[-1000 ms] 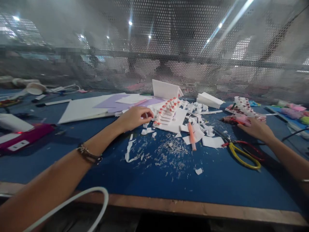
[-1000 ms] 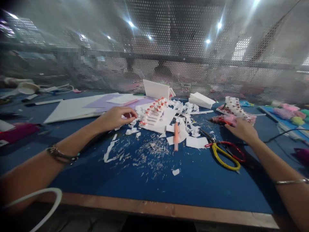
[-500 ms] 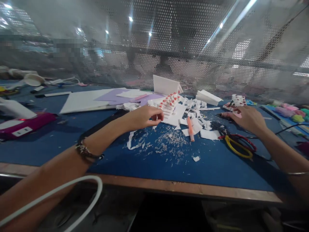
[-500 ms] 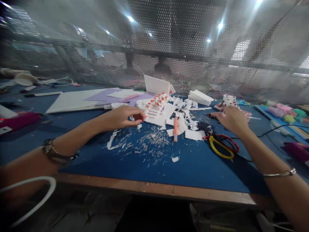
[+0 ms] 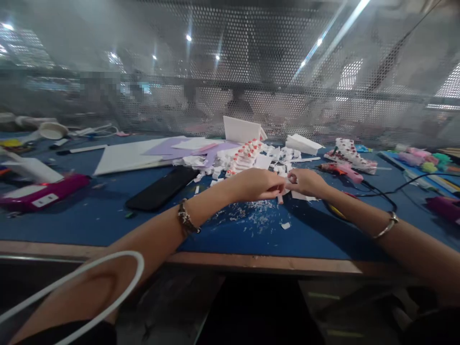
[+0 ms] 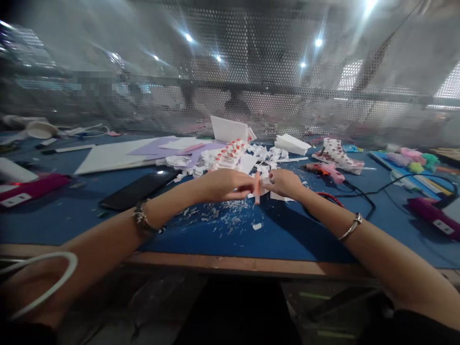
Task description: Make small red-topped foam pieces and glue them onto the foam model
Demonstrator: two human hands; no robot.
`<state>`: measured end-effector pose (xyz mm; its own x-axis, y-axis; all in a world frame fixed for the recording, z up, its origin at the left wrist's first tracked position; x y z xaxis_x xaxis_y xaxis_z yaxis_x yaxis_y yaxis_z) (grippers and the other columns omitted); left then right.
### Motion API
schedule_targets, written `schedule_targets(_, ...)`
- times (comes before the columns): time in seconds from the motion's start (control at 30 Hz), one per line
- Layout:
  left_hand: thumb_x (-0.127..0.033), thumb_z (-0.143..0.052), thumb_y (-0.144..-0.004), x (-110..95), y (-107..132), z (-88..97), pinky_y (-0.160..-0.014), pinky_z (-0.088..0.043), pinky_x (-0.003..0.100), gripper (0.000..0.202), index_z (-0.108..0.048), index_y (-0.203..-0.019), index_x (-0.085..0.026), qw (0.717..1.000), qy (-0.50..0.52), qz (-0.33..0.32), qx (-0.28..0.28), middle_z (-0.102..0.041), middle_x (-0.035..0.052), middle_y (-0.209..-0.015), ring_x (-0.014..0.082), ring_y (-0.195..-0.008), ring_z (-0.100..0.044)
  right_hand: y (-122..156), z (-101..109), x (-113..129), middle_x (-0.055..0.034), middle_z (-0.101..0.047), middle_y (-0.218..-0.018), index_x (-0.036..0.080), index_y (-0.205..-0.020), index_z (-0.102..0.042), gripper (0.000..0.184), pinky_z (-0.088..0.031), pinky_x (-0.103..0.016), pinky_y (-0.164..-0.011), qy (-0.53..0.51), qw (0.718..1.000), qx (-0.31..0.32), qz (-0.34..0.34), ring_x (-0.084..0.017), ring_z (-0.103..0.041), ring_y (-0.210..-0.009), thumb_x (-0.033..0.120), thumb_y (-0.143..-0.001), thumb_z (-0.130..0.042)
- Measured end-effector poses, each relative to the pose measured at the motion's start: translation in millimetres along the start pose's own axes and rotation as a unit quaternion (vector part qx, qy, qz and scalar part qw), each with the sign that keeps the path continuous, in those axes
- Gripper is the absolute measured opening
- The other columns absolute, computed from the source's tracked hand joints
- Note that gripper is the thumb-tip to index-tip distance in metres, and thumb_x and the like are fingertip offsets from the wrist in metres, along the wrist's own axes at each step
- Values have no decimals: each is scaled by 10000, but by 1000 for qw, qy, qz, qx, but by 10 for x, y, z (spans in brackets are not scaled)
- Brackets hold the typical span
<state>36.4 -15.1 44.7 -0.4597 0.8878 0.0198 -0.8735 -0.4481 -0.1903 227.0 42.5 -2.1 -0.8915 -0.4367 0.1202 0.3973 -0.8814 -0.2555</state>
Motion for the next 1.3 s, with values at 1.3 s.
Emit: schedule_targets(1.3, -224, -410, -825, -1, 12, -264, -650, -427, 216, 180, -492, -951, -126, 971, 236, 8, -35, -643, 92, -865, 94, -663, -559, 26, 119, -135, -25, -600, -742, 150, -933, -566, 236, -343, -217, -594, -84, 988, -129, 13, -108, -481, -611, 241, -733, -480)
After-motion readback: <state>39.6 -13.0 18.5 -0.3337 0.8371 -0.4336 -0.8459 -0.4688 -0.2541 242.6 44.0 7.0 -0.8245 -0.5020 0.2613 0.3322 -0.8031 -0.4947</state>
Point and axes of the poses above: each hand's wrist, its own y-axis away from the middle knuckle, its own z-axis out of the back of the hand, x = y × z, the point moved 1 cm from there along -y, towards the middle knuckle
